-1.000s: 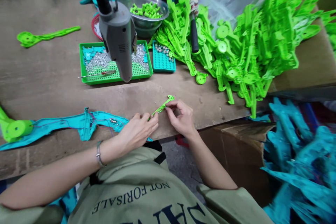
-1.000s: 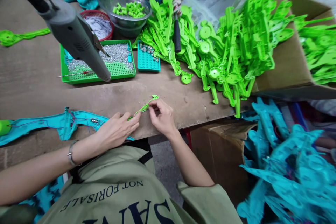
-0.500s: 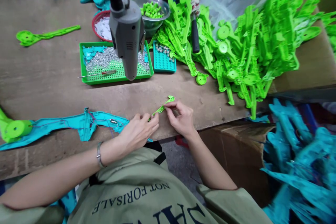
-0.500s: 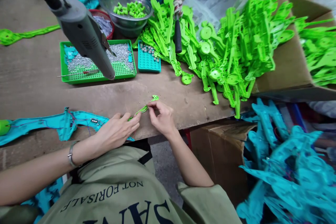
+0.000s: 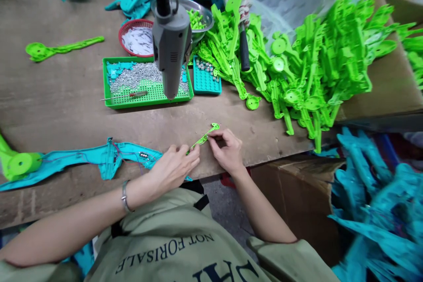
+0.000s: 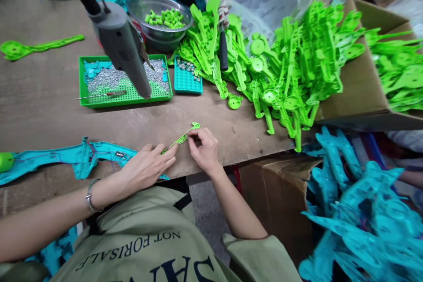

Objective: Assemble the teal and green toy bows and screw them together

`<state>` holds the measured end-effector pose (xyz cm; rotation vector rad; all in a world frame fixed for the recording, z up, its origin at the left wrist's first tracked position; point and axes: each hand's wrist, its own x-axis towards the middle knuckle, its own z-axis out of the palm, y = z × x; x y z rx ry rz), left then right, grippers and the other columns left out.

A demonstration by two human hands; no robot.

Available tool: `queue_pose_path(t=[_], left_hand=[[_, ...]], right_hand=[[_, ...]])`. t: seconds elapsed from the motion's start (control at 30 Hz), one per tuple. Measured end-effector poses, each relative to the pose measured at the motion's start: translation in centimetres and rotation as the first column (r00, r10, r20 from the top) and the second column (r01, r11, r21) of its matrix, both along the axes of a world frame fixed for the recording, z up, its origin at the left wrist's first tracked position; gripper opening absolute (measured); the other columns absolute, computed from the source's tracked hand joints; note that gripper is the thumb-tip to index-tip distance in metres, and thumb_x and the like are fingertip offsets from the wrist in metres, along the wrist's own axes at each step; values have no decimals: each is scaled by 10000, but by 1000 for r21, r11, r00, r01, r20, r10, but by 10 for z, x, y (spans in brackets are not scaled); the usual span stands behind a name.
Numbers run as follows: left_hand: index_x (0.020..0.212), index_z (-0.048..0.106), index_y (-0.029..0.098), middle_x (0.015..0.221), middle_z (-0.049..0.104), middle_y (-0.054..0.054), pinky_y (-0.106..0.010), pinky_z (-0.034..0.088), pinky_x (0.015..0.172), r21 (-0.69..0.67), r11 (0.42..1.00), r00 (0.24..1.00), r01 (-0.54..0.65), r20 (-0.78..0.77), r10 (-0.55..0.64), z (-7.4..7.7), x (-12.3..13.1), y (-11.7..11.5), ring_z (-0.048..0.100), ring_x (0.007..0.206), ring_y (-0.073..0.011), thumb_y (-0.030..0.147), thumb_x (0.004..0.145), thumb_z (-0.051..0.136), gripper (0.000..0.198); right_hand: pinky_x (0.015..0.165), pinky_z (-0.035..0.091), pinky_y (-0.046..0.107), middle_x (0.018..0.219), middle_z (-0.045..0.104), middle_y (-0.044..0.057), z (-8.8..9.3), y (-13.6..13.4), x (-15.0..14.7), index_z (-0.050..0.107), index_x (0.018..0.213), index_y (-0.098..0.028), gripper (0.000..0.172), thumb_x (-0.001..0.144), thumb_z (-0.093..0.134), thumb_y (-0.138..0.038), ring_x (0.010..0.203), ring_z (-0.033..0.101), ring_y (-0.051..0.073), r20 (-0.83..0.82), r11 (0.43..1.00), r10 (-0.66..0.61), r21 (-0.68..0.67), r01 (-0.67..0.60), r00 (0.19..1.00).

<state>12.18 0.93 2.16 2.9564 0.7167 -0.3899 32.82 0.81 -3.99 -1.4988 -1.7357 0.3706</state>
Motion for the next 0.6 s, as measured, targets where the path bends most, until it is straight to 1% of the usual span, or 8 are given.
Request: queue_pose_path(t=[0.17,0.4,0.47,0.6], left_hand=[[1303,615,216,1525,524,-75,-388,508,700,-8,1000,1000,-1,7,1,1,0,1,600,1034,-259,119,966,447,389],[1256,631,218,1487,557,-80,-380,485,700,-1,1000,999,-2,40,2,-1,0,2,592,1011,-251,111,947,494,355],[1240,631,221,1471,570,-76,-374,474,696,4,1000,999,0,43,0,-3,-1,2,588,1001,-244,110,951,484,343],[1236,624,226,1471,564,-77,-371,463,703,9,1000,997,-12,70,11,-7,-2,1,581,997,-239,112,954,478,338]], right_hand=[[659,558,305,795,718,14,1,3,3,642,852,-226,109,879,612,-125,720,672,171,76,997,73,32,-76,994],[681,536,335,766,705,23,-6,1,1,627,860,-230,137,865,586,-100,726,651,192,211,988,78,116,-104,974],[701,540,350,781,713,35,-9,-3,0,636,900,-229,167,860,574,-80,750,658,205,255,981,85,146,-126,963],[736,550,359,853,733,58,-11,-11,-1,640,1053,-220,255,891,532,-56,837,685,221,358,972,78,178,-150,930]])
